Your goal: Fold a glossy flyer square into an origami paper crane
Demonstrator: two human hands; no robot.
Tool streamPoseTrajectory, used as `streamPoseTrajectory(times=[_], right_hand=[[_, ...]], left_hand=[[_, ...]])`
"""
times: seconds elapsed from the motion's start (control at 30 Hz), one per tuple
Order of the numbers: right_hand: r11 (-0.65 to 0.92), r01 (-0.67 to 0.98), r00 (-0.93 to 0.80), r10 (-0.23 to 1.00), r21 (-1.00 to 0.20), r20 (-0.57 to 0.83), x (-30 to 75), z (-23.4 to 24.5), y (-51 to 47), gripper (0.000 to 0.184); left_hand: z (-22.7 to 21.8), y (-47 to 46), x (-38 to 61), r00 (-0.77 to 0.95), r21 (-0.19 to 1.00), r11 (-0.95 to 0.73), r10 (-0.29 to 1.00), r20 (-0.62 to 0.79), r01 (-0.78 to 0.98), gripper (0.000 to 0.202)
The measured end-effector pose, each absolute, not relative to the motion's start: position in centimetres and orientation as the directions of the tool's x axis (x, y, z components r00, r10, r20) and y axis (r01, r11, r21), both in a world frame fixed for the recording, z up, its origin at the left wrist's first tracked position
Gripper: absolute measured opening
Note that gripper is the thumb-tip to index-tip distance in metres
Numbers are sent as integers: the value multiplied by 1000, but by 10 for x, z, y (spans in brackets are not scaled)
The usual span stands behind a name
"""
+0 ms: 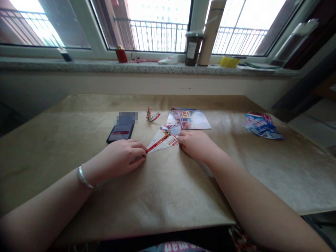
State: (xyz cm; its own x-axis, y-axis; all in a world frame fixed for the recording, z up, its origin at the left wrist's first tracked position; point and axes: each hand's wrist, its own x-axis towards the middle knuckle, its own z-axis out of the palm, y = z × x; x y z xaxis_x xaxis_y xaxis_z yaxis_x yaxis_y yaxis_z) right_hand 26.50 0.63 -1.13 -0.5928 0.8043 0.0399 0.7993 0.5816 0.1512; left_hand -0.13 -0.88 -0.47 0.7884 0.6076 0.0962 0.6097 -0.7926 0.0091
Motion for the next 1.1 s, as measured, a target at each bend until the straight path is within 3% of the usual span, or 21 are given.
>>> streamPoseTrajectory(times=[0.83, 0.97, 1.1], right_hand=[[491, 843, -510, 860, 218, 34, 264, -10, 4, 20], [437, 860, -476, 873, 264, 105, 261, -12, 1, 20], [496, 850, -523, 834, 179, 176, 253, -15, -2, 21]], left_hand=[[-4, -7, -3, 776, 37, -778, 629, 57, 628, 21], [-6, -6, -3, 769, 31, -772, 635, 76, 634, 20], [-11, -5, 0, 755, 16, -762, 644, 124, 647, 21]])
